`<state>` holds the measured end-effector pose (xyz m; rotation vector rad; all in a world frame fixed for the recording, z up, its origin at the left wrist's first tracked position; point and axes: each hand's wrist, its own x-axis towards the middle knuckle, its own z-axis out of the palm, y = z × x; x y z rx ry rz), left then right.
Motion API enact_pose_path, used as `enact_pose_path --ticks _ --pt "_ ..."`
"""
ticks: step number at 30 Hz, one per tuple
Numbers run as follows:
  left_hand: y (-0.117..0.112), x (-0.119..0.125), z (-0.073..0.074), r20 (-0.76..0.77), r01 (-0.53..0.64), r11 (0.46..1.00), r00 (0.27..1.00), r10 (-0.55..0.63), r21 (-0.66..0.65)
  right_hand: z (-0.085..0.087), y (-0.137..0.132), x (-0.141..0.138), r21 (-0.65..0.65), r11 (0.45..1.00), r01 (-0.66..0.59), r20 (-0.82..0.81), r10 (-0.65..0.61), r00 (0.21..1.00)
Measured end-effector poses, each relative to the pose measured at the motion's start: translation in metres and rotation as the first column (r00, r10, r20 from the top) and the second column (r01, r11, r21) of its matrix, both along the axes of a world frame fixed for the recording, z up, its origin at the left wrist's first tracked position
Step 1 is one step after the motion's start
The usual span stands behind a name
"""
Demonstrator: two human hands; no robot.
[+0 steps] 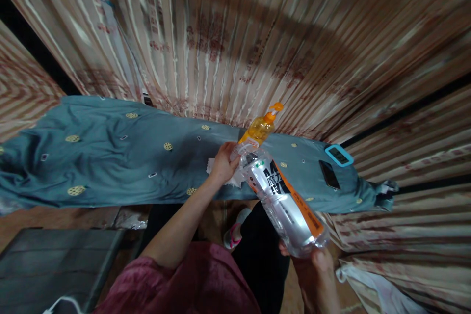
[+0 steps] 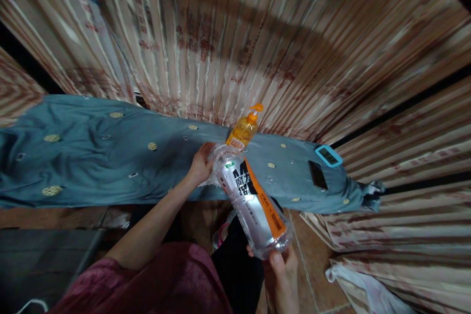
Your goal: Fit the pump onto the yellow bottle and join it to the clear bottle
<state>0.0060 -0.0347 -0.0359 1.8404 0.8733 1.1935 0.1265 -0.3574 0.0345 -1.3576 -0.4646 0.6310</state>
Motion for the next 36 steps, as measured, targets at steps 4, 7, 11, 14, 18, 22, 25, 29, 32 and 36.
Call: enact_pose_path --ticks 4,7,11,14,18,22,25,29,32,36 --pt "-0.001 0.0 0.005 -0.017 -0.013 1.0 1.0 0.013 -0.022 0.0 0.0 -0.003 -0.008 1.0 0.021 -0.049 -0.021 0.999" --pt "-0.002 0.001 0.007 -0.015 -0.016 0.999 1.0 0.016 -0.029 -0.003 -0.001 -0.001 0.003 1.0 0.026 -0.071 -0.025 0.997" --pt "-0.003 0.002 0.007 -0.022 -0.017 0.999 1.0 0.016 -0.029 -0.007 -0.003 0.0 0.011 1.0 0.018 -0.081 -0.017 0.997" --pt "-0.002 0.001 0.005 -0.035 -0.017 0.999 0.999 0.016 -0.035 -0.006 -0.004 -0.001 -0.007 1.0 0.016 -0.08 -0.016 0.997" --pt "-0.001 0.0 0.002 -0.038 -0.011 1.0 0.999 0.01 -0.027 -0.007 -0.004 -0.001 -0.011 1.0 0.005 -0.059 -0.006 0.998" --pt "-0.001 0.001 0.001 -0.034 -0.027 0.999 0.999 0.027 -0.021 -0.01 -0.003 0.001 0.004 1.0 0.013 -0.057 -0.012 0.998" --pt "-0.001 0.002 0.002 -0.042 -0.03 0.999 0.999 0.029 -0.021 -0.006 -0.001 -0.001 -0.016 1.0 0.018 -0.062 -0.019 0.998" --pt "-0.001 0.002 0.002 -0.042 -0.03 0.999 0.999 0.028 -0.028 0.002 0.001 -0.003 -0.026 1.0 -0.008 -0.041 0.007 0.999" --pt "-0.001 0.001 0.001 -0.019 -0.029 0.999 0.999 0.028 -0.033 0.006 0.001 -0.004 -0.026 0.999 -0.02 -0.04 0.019 0.999" --pt "-0.002 0.002 -0.002 -0.003 -0.018 0.999 1.0 0.018 -0.029 0.01 0.001 -0.006 -0.02 1.0 -0.014 -0.038 0.013 0.999"
